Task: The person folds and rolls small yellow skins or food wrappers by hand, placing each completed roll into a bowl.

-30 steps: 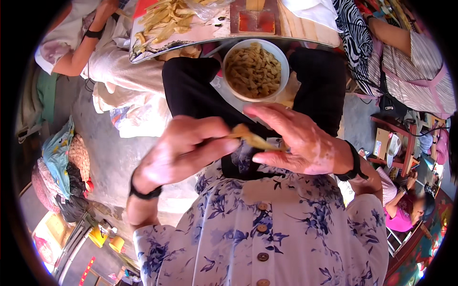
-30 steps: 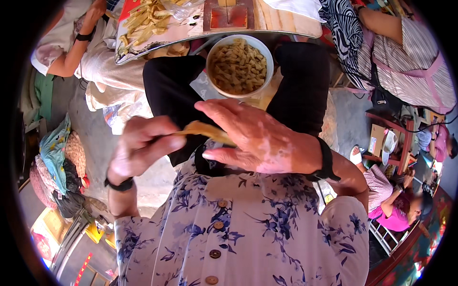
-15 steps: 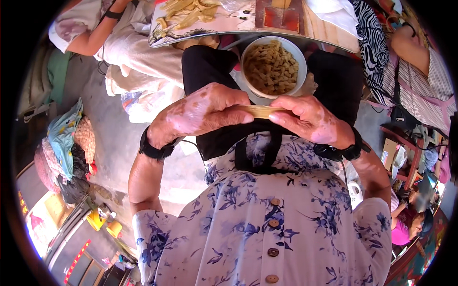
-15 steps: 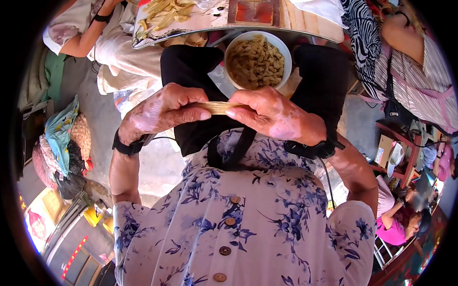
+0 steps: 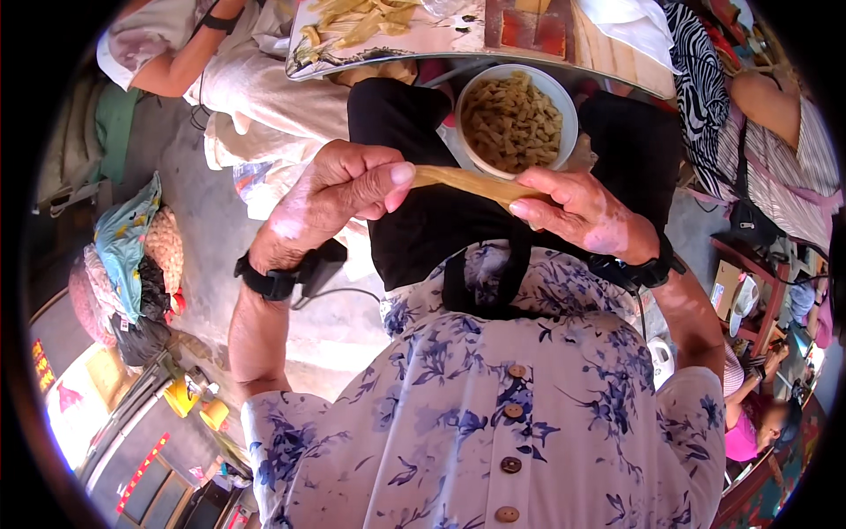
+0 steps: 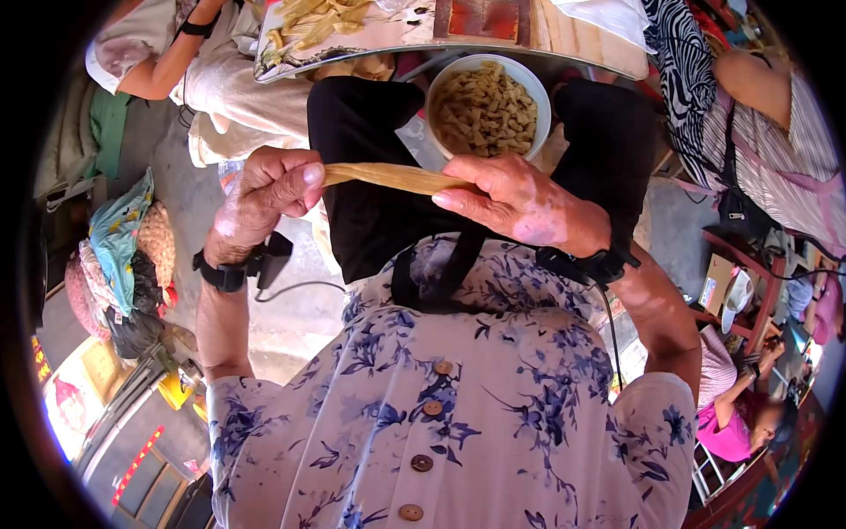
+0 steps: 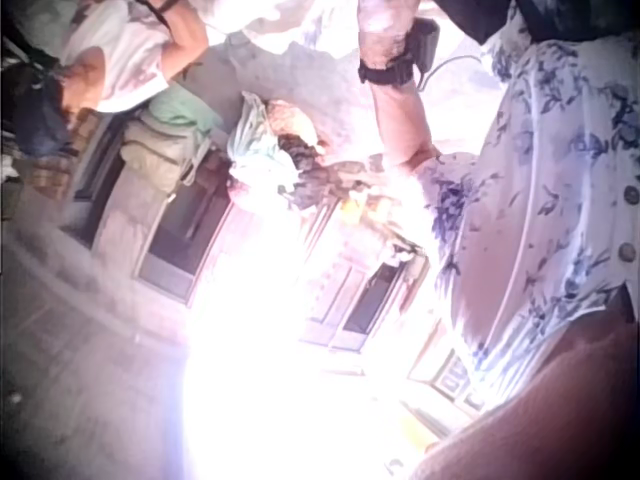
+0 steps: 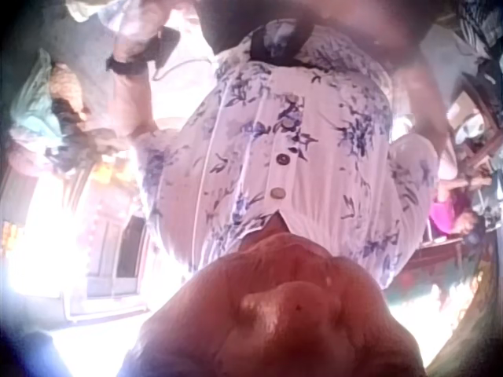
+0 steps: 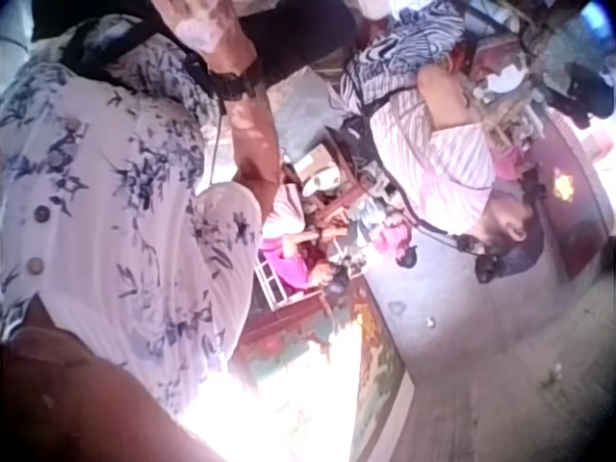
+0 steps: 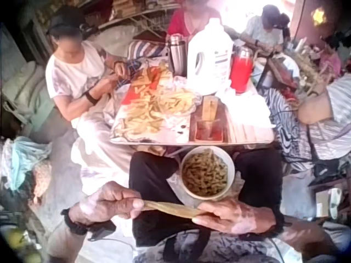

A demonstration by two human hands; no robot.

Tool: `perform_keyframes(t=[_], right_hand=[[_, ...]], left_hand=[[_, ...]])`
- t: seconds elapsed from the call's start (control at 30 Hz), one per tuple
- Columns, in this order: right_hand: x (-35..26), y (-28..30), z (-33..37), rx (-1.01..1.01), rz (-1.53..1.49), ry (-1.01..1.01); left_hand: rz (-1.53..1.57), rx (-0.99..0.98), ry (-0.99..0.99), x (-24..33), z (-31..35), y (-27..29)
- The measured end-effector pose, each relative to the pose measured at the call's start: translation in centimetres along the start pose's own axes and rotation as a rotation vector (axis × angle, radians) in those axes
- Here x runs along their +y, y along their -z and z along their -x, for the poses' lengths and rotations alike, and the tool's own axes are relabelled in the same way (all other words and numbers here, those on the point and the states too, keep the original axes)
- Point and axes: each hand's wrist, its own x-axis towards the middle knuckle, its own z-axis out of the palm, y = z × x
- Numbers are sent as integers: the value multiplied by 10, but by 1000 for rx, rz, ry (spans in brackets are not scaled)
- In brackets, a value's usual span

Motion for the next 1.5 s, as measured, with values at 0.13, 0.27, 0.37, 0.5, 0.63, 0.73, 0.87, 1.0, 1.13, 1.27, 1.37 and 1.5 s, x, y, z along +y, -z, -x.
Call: perform_keyframes(t=[0.13, 0.27, 0.37, 0.5, 0.63, 0.73, 0.87, 1.0, 1.13, 1.27, 1.37, 1.5], right_hand=[[2, -5, -2, 32, 7, -11], [10, -9, 2, 75, 23, 86], [12, -9, 2, 86, 23, 94], [4, -5, 3, 48, -52, -14], [1, -6, 1, 101, 87, 147], [-7, -4, -9, 74, 140, 122], [-14, -9, -26, 204, -48, 173], [-19, -13, -35, 274, -101, 234], [-7, -22, -36, 306, -202, 186], [6, -17, -22, 192, -364, -10], [13, -17, -11, 191, -460, 46], [3, -19, -10, 220, -649, -199]], left_hand=[[74, -26, 11, -11, -4, -5], [-215, -55, 3, -15, -13, -13], [-216, -60, 0, -23, -20, -22], [-150, -60, -4, -21, -17, -16], [98, -13, 69, -8, -8, -18], [567, 75, -164, -17, -9, -27], [971, 162, -317, -11, -20, -38], [1135, 225, -478, -4, -28, -43], [302, 495, -501, -2, -39, -63], [-565, 423, -745, -30, -58, -68], [-752, 376, -635, -29, -56, -74], [-850, 340, -541, -25, -58, -80]])
